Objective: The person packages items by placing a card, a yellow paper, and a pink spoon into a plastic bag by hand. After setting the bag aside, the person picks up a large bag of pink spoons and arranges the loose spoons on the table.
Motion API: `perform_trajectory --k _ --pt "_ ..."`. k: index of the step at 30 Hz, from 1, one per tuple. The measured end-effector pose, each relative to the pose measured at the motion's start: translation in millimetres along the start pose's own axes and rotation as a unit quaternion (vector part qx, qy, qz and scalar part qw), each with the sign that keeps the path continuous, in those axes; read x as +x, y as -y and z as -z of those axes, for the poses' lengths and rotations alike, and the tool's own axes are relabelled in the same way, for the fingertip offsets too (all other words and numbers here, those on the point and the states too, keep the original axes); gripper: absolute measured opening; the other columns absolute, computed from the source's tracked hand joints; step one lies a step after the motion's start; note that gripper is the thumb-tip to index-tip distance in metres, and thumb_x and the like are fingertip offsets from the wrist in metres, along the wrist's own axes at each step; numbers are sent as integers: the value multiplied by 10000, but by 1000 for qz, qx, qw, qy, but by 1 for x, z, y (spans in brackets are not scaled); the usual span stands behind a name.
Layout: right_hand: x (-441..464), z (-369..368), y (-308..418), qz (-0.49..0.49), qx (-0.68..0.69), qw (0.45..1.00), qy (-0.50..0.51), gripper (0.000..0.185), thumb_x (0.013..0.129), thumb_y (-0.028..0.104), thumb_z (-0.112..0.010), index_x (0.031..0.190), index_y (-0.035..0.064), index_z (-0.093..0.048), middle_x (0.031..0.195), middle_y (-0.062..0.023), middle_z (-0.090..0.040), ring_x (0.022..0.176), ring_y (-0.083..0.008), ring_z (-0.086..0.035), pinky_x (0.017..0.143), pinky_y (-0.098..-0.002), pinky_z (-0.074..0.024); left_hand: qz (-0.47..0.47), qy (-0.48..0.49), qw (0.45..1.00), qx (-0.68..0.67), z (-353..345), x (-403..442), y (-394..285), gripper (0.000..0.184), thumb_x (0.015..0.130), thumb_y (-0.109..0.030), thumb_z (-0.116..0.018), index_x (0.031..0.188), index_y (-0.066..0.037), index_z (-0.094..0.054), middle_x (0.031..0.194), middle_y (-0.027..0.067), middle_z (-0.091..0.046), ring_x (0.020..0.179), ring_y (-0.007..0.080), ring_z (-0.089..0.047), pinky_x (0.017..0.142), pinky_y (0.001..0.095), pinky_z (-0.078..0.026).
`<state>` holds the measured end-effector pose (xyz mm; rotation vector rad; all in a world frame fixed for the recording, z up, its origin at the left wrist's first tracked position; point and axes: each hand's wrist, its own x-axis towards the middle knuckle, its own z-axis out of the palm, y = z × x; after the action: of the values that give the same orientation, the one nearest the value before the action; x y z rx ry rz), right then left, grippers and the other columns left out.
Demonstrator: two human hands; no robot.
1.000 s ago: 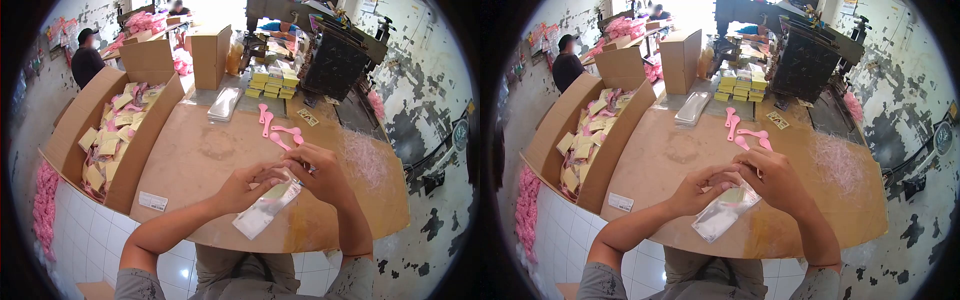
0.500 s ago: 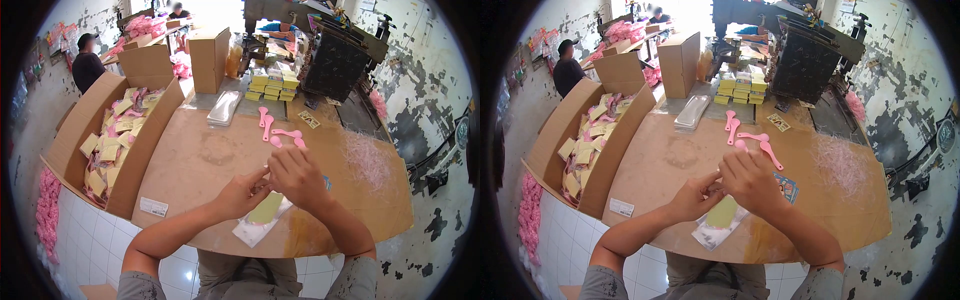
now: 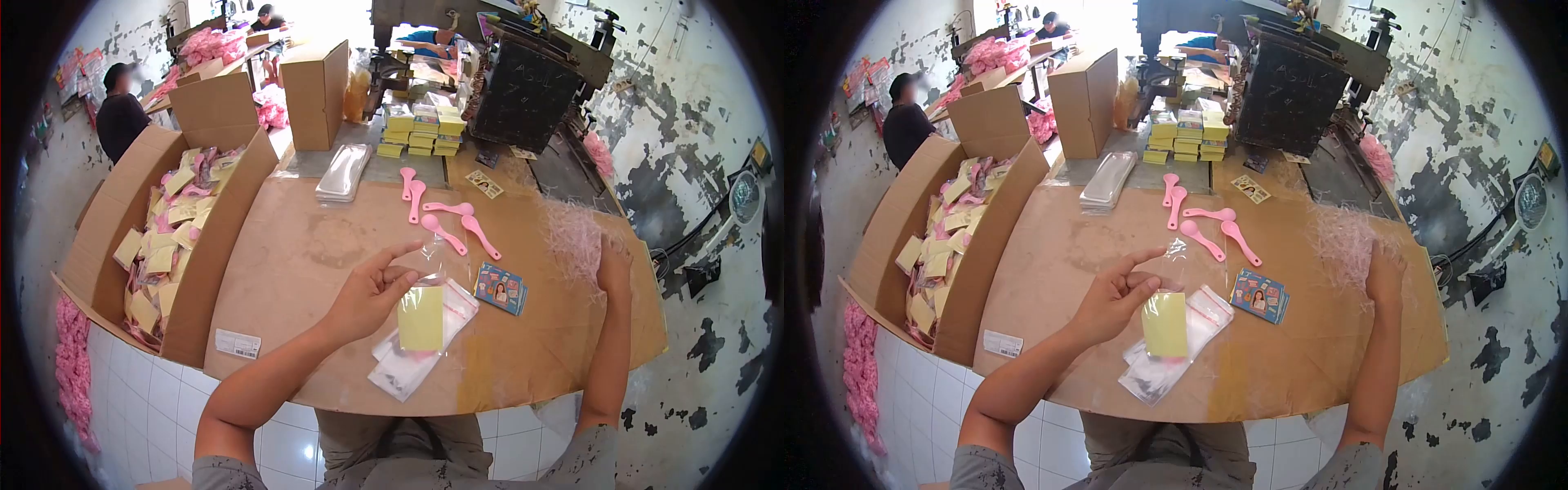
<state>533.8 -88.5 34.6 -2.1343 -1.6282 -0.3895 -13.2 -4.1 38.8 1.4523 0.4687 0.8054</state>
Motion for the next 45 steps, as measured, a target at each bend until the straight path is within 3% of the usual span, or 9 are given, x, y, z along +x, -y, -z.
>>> perform_trajectory --k 3,6,7,10,12,18,24,29,45 --pt "-11 26 41 -37 -86 995 -39 602 858 -57 -631 1443 57 -537 1363 -195 -614 1304 -371 -566 1062 -443 -464 -11 4 1000 -12 -3 2 7 506 1097 -114 -531 1569 -36 -366 1209 173 -748 1154 166 -694 986 307 -537" --pt "-10 37 109 51 33 995 -79 438 907 17 -652 1344 36 -628 1298 -186 -652 1193 -324 -628 1015 -427 -488 5 -1 999 -42 -6 1 8 515 1095 -126 -541 1568 -36 -359 1204 172 -750 1139 173 -702 997 312 -532" --pt "-13 33 137 49 147 988 -27 402 922 59 -679 1321 39 -638 1234 -162 -675 1123 -284 -649 966 -403 -505 11 -7 999 -35 -6 2 7 515 1094 -128 -544 1566 -34 -359 1203 172 -750 1135 175 -704 1004 315 -530" --pt "-29 35 233 68 406 882 229 362 955 151 -731 1288 37 -647 1066 -91 -715 939 -170 -671 850 -331 -531 2 -21 1000 1 -6 2 6 509 1097 -130 -542 1559 -22 -357 1197 171 -752 1139 164 -697 1003 308 -526" --pt "-45 22 280 146 502 807 275 358 960 151 -736 1277 14 -640 1083 -77 -714 908 -127 -654 833 -301 -523 -2 -25 1000 11 -9 0 7 496 1098 -131 -542 1548 -13 -369 1192 169 -752 1138 159 -693 1001 302 -528" --pt "-44 -14 300 83 636 683 350 312 975 61 -701 1268 -14 -628 1082 -57 -692 994 -116 -665 857 -269 -533 14 -41 998 -41 -2 3 10 420 1077 -140 -590 1456 21 -505 1179 159 -745 1119 180 -698 1000 327 -562" --pt "-49 -24 291 56 658 684 312 247 986 46 -694 1223 -9 -652 1091 -53 -694 1021 -121 -672 919 -280 -540 40 -58 997 -28 1 2 16 323 1047 -142 -650 1314 39 -655 1154 132 -744 1067 173 -712 933 325 -604" --pt "-48 -29 287 -5 666 677 313 198 964 49 -728 1146 -14 -684 1070 -46 -706 988 -110 -677 881 -274 -547 7 -68 996 51 1 1 26 312 1041 -112 -652 1308 49 -662 1166 119 -744 1047 140 -708 913 296 -609" --pt "-48 -40 278 -32 678 655 333 141 946 84 -765 1057 10 -721 917 -19 -731 780 -70 -662 713 -239 -534 27 -71 997 20 -1 3 28 258 1036 -87 -654 1252 48 -692 1145 108 -752 997 151 -716 848 315 -616"
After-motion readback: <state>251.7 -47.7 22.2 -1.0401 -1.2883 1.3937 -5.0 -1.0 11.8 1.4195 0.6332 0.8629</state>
